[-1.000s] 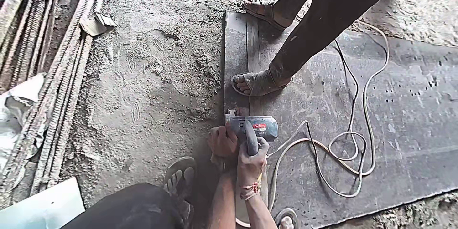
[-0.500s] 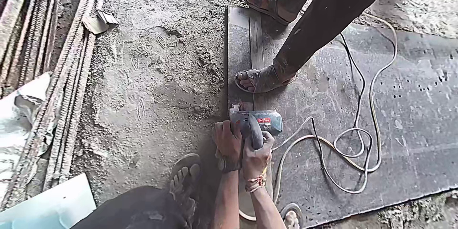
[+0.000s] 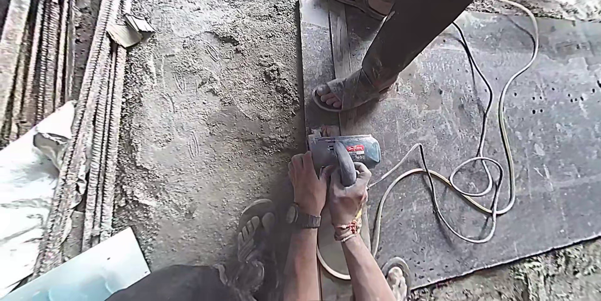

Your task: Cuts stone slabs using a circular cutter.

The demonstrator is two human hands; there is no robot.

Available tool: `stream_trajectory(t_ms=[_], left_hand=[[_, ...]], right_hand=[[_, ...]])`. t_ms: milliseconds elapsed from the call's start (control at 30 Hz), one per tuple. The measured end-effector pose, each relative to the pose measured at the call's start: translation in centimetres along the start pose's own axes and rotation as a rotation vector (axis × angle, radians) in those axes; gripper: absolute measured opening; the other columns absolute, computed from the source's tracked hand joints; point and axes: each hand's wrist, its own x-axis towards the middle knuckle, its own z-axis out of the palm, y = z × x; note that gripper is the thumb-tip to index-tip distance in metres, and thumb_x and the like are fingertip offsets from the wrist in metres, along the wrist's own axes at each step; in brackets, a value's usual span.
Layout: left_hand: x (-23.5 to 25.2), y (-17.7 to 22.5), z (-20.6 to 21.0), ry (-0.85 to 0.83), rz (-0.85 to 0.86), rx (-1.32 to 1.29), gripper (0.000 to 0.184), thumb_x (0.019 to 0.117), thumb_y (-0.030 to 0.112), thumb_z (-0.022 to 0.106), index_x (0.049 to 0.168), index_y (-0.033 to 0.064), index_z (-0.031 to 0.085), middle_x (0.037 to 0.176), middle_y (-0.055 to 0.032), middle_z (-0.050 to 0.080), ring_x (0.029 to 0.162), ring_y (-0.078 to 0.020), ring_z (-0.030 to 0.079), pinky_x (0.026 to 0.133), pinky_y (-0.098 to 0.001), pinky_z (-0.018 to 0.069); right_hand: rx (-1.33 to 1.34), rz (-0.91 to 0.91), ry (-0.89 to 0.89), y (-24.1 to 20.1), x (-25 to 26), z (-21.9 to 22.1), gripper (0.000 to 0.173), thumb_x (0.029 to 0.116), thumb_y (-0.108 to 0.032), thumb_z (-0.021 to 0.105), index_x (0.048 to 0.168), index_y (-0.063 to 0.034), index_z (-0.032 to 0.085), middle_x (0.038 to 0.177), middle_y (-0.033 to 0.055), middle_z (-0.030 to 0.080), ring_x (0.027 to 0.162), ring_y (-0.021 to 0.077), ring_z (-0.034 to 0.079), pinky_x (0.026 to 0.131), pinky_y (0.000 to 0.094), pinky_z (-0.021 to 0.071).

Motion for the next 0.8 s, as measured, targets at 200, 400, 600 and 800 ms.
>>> stream_trajectory(t_ms=[200, 400, 600, 800], left_hand=[[0.5, 0.2, -0.7, -0.078, -0.027, 0.002, 0.06, 0.0848, 0.018, 0.082, 0.135, -0.0069, 0.061, 0.134, -0.0325, 0.057, 0.123, -0.0508, 0.055, 0.105, -0.0601, 0.0451], [1.0, 0.0, -1.1, -0.121, -0.029, -0.023, 0.058, 0.0876, 0.015, 0.079, 0.138, -0.0048, 0.06, 0.137, -0.0307, 0.057, 0.128, -0.0493, 0.053, 0.109, -0.0584, 0.0429], [1.4, -0.1, -1.3, -0.126, -0.039, -0.031, 0.055, 0.0884, 0.013, 0.078, 0.139, -0.0026, 0.061, 0.136, -0.0299, 0.058, 0.128, -0.0481, 0.054, 0.11, -0.0568, 0.0431], [1.8, -0.1, -1.2, -0.103, -0.023, -0.037, 0.053, 0.0888, 0.013, 0.077, 0.137, -0.0026, 0.063, 0.133, -0.0287, 0.06, 0.123, -0.0469, 0.056, 0.107, -0.0552, 0.0453]], right_hand=[[0.034, -0.015, -0.024, 0.0, 0.3, 0.2, 0.052, 0.0783, -0.025, 0.074, 0.12, 0.0021, 0.061, 0.085, 0.0094, 0.072, 0.069, 0.0211, 0.069, 0.06, 0.0436, 0.0554], [0.035, -0.035, 0.001, 0.1, 0.6, 0.7, 0.053, 0.0781, -0.025, 0.074, 0.12, 0.0037, 0.06, 0.089, 0.0115, 0.072, 0.072, 0.0229, 0.07, 0.062, 0.045, 0.0555], [0.039, -0.045, -0.001, -0.1, 0.9, 1.0, 0.052, 0.0792, -0.023, 0.074, 0.121, 0.0041, 0.06, 0.091, 0.0121, 0.072, 0.074, 0.0226, 0.07, 0.063, 0.0429, 0.0562], [0.036, -0.044, 0.003, -0.2, 1.2, 1.3, 0.051, 0.0793, -0.023, 0.073, 0.121, 0.0034, 0.06, 0.092, 0.0115, 0.072, 0.075, 0.0227, 0.07, 0.063, 0.0441, 0.0556]])
